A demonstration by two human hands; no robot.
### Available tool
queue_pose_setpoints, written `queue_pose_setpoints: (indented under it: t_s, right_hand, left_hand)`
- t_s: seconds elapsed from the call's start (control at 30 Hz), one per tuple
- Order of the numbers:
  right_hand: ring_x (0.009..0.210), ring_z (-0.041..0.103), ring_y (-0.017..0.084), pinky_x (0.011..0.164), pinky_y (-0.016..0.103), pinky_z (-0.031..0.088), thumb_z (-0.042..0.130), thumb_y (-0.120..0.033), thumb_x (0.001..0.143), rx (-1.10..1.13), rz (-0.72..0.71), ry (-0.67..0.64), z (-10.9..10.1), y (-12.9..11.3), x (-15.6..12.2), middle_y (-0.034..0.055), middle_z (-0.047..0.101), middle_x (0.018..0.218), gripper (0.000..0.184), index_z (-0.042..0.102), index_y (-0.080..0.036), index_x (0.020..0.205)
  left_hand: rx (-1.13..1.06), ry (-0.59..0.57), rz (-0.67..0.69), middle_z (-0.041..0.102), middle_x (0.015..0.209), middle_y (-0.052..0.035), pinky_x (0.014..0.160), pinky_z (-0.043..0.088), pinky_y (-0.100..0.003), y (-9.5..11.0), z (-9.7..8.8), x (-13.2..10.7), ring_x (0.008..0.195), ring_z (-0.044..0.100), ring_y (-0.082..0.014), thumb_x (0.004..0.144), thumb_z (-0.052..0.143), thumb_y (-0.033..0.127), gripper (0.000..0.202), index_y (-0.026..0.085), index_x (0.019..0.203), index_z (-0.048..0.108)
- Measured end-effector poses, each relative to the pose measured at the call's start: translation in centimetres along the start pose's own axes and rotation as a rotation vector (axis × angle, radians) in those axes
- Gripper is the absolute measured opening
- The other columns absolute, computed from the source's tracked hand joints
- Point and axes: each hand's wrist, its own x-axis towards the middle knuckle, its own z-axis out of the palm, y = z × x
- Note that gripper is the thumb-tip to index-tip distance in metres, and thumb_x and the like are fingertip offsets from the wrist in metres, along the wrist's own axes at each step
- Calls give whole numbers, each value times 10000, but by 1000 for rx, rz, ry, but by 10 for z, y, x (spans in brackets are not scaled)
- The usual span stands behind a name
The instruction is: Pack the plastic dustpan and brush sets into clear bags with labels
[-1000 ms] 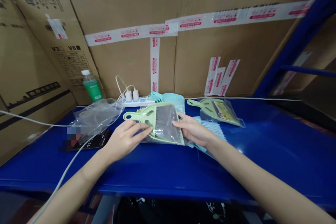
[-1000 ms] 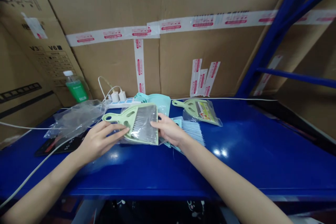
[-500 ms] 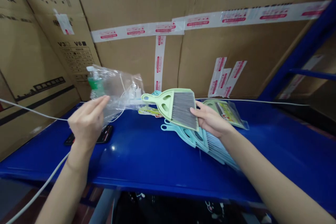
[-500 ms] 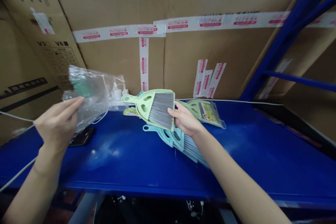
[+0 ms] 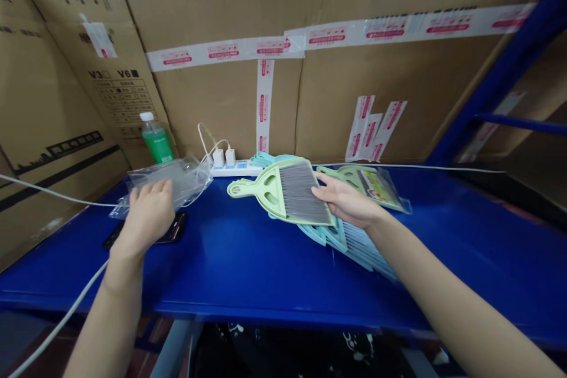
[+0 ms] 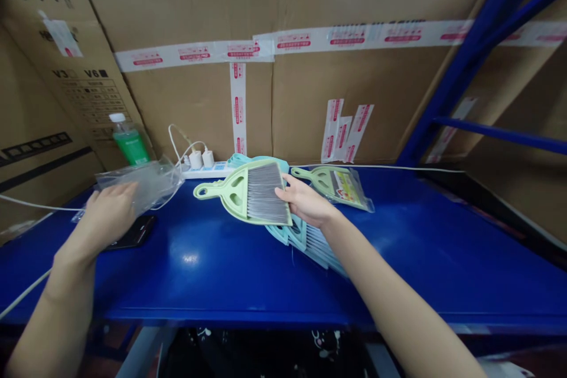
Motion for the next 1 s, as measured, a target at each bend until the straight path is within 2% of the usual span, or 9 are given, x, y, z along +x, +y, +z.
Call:
queue_pose_setpoints:
  t_s: [0.1,0.2,0.3,0.37,0.5,0.63,0.7,0.83,1.0]
  right_hand:
    - [1034,616,202,956,393,461,688,-339,754,-36,15,-51,0,-1,-1,86,637,1168,671,365,-229,1331]
    - [1001,621,186,958,371,450,692,-369,744,-90,32,-127,-2,-3,-2,77,648,1132,699,361,-230,1344]
    - [957,624,192,888,368,489,641,-390,775,-215,42,-144,-9,-8,-4,66,666,1045,628,401,-228,1332]
    - [914,621,208,774,371,528,567,-393,826,-375,-5,-27,-14,-14,-8,71,659,1000,514,451,-238,1301]
    - [872,582,226,707,383,505,448,-364,896,-840,-443,358,-8,-31,-21,88,627,965,269,625,-238,1055]
    - [851,523,224,784,396,442,497,-355,897,-1206,-688,211,19,-31,-28,56,601,810,219,649,-213,830]
    - [840,510,227,764,376,427,570,-354,862,-1307,-658,211,27,-24,-25,55,595,796,183,620,-193,792]
    - [779,518,227,710,345,402,599,-309,834,-1397,-518,406,20,-15,-15,45,564,726,160,578,-184,737]
    - [846,522,253,739,359,395,568,-359,841,-1432,-475,460,1,-20,-13,74,565,829,195,621,-179,895]
  left_hand:
    - [-58,64,249,553,1275,-202,985,421,-498,39,-4,4,1192,503,-329,851,356,203,444,73,1251,497]
    - [-188,-60,510,557,1278,-175,951,465,-449,75,1,8,1166,531,-293,915,365,312,446,98,1298,443]
    - [-318,-134,579,585,1234,-152,915,492,-410,91,10,13,1110,572,-260,933,394,311,410,125,1297,431]
    - [-390,-121,585,594,1210,-145,903,499,-403,92,15,19,1081,583,-246,941,396,296,400,130,1305,415]
    - [-432,-33,616,588,1199,-140,891,492,-427,95,17,35,1081,570,-254,949,397,303,411,154,1332,388]
    - [-397,-29,655,620,1080,-124,842,495,-410,114,14,55,995,591,-247,939,424,292,390,149,1302,424]
    - [-357,-59,671,624,1018,-124,813,494,-392,127,14,67,949,593,-243,930,444,284,393,126,1290,440]
    - [-306,-100,689,626,984,-116,814,479,-368,148,12,93,940,591,-236,916,469,263,399,109,1284,455]
    - [-276,-171,780,645,955,-107,786,474,-337,157,9,122,912,608,-226,922,461,299,392,108,1264,491]
